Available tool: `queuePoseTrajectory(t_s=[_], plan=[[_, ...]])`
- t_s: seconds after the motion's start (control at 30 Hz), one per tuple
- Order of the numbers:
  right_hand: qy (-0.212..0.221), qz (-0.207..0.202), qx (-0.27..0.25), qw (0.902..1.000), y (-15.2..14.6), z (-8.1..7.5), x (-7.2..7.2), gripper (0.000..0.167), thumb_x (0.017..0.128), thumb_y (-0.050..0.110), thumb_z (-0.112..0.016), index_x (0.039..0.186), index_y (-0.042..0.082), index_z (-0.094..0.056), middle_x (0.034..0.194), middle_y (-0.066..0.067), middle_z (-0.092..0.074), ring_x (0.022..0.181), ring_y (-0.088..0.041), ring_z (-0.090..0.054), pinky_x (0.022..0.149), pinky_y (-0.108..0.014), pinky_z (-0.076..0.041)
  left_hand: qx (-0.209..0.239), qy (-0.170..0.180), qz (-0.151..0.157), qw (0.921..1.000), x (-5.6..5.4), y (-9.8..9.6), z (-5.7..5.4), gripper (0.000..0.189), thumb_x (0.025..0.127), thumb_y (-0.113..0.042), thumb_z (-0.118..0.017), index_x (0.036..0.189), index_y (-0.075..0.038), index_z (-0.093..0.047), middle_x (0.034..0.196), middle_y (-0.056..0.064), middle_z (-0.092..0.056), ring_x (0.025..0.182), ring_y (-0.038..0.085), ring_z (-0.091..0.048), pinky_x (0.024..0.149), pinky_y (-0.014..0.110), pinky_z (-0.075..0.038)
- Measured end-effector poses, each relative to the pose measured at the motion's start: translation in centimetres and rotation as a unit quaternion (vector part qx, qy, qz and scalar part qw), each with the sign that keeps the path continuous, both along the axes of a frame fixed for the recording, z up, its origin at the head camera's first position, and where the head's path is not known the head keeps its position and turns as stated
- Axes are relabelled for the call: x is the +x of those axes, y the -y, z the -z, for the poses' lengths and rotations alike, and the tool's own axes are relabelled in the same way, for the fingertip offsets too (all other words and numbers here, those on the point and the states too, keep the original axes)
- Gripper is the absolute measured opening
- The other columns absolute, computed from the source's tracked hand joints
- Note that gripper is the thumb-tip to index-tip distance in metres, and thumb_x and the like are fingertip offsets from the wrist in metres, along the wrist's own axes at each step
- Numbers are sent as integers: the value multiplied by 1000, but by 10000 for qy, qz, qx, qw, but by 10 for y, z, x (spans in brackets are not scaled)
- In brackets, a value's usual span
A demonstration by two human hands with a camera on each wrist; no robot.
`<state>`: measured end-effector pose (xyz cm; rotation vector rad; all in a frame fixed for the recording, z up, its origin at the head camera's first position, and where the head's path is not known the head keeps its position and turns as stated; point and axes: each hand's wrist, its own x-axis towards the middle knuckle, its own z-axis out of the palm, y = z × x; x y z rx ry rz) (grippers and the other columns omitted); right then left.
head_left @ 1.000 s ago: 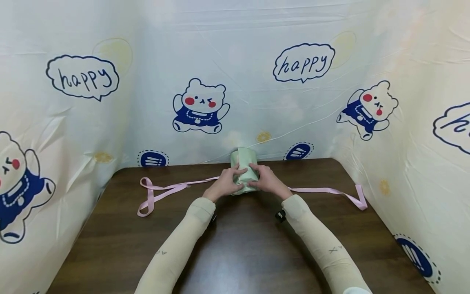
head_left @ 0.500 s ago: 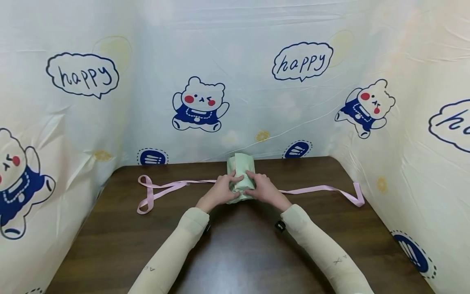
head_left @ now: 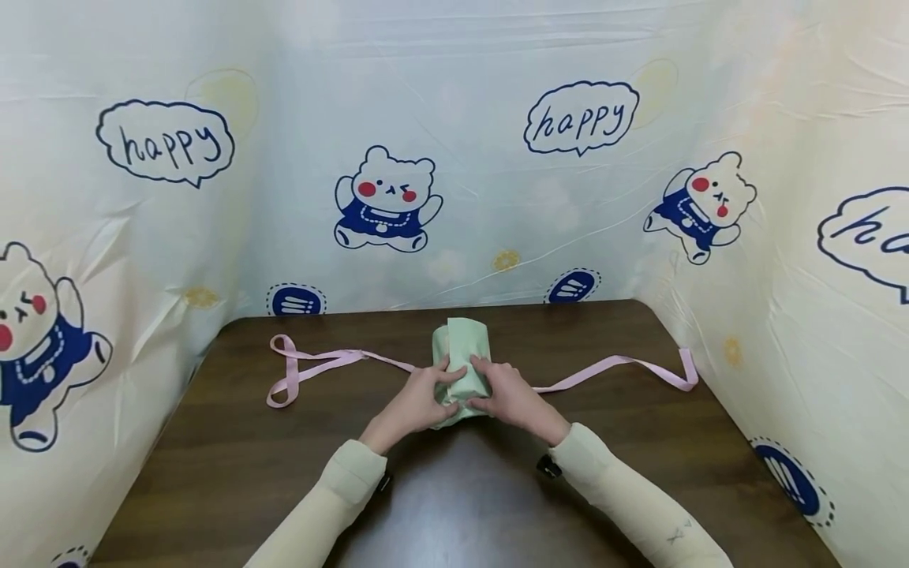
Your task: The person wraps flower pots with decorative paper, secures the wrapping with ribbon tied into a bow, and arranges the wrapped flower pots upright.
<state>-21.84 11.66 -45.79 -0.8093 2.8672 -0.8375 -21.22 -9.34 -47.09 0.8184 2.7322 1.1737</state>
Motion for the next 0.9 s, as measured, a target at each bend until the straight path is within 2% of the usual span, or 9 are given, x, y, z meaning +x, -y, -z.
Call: queuePoseTrajectory(t_s=[0.17, 0.3, 0.4, 0.53, 0.6, 0.67, 0.73, 0.8, 0.9], plan=[[-77, -95, 110, 9999, 1, -5, 18, 74, 86, 23, -84, 145, -6, -50, 140, -28, -57, 119, -38, -64, 95, -57, -52, -43, -54, 2, 10000, 18, 1, -1, 58, 87, -12, -79, 142, -13, -60, 155, 30, -35, 78, 42, -64, 76, 34, -49], [-278, -58, 400, 9988, 5, -7, 24, 74, 87, 26, -82, 145, -7, -50, 138, -29, -59, 117, -40, -65, 92, -54, -54, 58, -88, 51, 9999, 22, 3, -2, 56, 89, -16, -78, 141, -12, -60, 155, 30, -36, 61, 19, -60, 74, 31, -48], [-647, -46, 894, 9939, 10, -10, 28, 74, 88, 29, -82, 143, -8, -50, 131, -29, -63, 109, -40, -68, 85, -49, -58, 218, 109, 165, 9996, 22, 6, -3, 53, 92, -19, -75, 142, -12, -59, 156, 29, -34, 37, 5, -33, 67, 29, -49], [-1261, -10, 1397, 9821, 16, -13, 32, 72, 84, 31, -85, 137, -8, -56, 122, -25, -63, 103, -39, -65, 77, -43, -60, 363, 271, 300, 9985, 19, 10, -5, 49, 95, -17, -68, 143, -11, -58, 157, 29, -33, 36, 3, -33, 62, 28, -49], [-1433, -31, 1413, 9795, 18, -14, 32, 70, 82, 29, -87, 134, -7, -57, 122, -24, -60, 107, -39, -60, 80, -41, -59, 394, 257, 380, 9982, 18, 12, -5, 48, 96, -15, -66, 143, -10, -58, 155, 31, -35, 34, 5, -34, 61, 26, -47], [-1458, -77, 1326, 9804, 20, -16, 32, 68, 83, 26, -86, 133, -8, -57, 126, -25, -55, 111, -38, -55, 84, -41, -57, 448, 238, 436, 9978, 15, 15, -4, 47, 97, -14, -65, 143, -9, -58, 142, 37, -49, 34, 10, -37, 53, 26, -43], [-1422, -166, 1179, 9826, 22, -16, 31, 68, 83, 21, -86, 136, -8, -54, 127, -25, -53, 111, -37, -54, 88, -41, -55, 506, 196, 483, 9974, 13, 18, -3, 46, 97, -13, -65, 143, -9, -58, 129, 37, -59, 46, 22, -56, 56, 27, -43], [-1376, -261, 1087, 9842, 24, -17, 32, 69, 85, 16, -85, 140, -6, -50, 124, -24, -54, 106, -35, -57, 88, -41, -55, 584, 101, 548, 9967, 11, 20, -1, 44, 98, -13, -65, 141, -6, -59, 125, 36, -61, 81, 37, -71, 60, 32, -47], [-1376, -388, 1049, 9842, 27, -17, 33, 70, 84, 12, -85, 142, -3, -49, 120, -24, -55, 100, -34, -59, 84, -40, -56, 660, 94, 616, 9959, 9, 26, 1, 44, 98, -14, -67, 139, -4, -61, 142, 33, -53, 132, 45, -53, 77, 44, -54]])
